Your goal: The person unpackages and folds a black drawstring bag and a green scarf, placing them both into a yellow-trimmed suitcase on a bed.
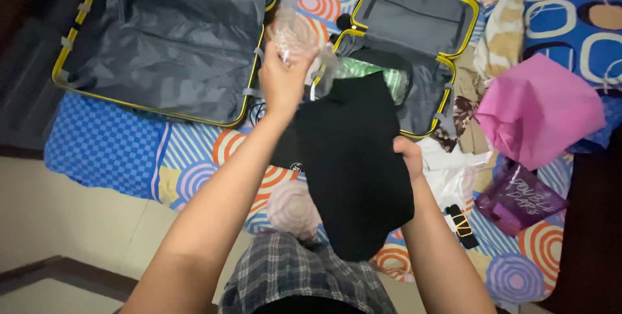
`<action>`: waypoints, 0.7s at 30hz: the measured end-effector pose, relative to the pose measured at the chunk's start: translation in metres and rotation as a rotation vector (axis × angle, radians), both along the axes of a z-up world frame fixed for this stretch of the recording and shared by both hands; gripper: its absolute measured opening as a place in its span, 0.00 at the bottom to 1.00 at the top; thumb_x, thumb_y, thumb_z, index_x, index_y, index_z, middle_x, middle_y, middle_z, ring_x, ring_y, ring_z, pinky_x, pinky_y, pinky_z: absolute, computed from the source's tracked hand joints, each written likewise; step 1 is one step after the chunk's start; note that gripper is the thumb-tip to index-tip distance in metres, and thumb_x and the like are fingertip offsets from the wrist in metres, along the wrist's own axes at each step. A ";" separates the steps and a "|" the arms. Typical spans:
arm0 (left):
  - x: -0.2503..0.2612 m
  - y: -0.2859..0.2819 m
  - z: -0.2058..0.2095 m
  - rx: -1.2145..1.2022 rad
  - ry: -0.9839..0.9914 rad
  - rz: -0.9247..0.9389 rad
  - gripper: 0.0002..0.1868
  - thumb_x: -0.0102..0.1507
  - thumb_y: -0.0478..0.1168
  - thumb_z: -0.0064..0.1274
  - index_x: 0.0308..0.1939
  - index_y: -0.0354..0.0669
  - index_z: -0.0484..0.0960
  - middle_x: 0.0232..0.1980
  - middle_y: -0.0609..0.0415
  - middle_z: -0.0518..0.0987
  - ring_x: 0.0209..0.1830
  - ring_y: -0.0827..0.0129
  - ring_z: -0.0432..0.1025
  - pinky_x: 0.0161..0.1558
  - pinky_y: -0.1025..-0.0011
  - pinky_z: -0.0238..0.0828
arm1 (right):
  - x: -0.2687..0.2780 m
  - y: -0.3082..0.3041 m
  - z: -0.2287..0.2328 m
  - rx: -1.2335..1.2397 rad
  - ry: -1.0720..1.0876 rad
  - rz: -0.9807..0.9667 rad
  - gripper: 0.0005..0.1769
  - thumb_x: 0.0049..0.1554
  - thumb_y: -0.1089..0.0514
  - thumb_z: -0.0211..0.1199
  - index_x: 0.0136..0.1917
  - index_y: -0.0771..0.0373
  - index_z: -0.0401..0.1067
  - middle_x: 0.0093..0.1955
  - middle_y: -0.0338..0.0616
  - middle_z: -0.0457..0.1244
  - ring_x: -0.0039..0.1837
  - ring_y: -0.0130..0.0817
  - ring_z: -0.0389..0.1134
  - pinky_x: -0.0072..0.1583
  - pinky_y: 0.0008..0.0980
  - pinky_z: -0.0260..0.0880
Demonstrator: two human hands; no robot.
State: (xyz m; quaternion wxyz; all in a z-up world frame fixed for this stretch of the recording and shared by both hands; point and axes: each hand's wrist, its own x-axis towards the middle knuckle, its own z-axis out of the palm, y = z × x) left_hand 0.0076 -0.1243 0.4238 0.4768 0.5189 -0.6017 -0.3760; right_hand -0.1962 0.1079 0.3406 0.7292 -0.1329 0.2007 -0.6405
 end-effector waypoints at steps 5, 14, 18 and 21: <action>-0.025 0.001 0.009 -0.329 0.157 -0.043 0.28 0.58 0.46 0.70 0.52 0.36 0.71 0.44 0.42 0.82 0.43 0.54 0.78 0.43 0.60 0.73 | -0.004 -0.005 -0.043 0.068 0.040 0.171 0.22 0.55 0.56 0.56 0.54 0.77 0.74 0.53 0.61 0.71 0.52 0.53 0.74 0.58 0.49 0.75; -0.035 -0.003 0.055 -0.291 0.125 -0.384 0.21 0.65 0.44 0.67 0.41 0.38 0.68 0.27 0.56 0.62 0.27 0.73 0.56 0.30 0.69 0.55 | 0.016 -0.037 0.026 0.155 -0.106 0.219 0.29 0.54 0.51 0.53 0.61 0.75 0.72 0.58 0.61 0.69 0.57 0.54 0.73 0.63 0.50 0.72; -0.027 0.006 0.086 -0.274 0.163 -0.508 0.19 0.63 0.44 0.65 0.48 0.39 0.74 0.27 0.61 0.65 0.27 0.77 0.58 0.29 0.70 0.56 | 0.008 -0.039 0.048 0.140 -0.024 0.017 0.28 0.60 0.48 0.50 0.61 0.74 0.73 0.58 0.60 0.69 0.59 0.54 0.72 0.64 0.51 0.71; -0.021 0.011 0.099 -0.272 0.027 -0.518 0.22 0.62 0.46 0.66 0.49 0.38 0.73 0.27 0.62 0.68 0.26 0.76 0.59 0.29 0.72 0.59 | 0.019 -0.038 0.084 0.083 -0.059 -0.118 0.26 0.63 0.49 0.49 0.62 0.72 0.73 0.59 0.58 0.69 0.60 0.53 0.71 0.64 0.50 0.70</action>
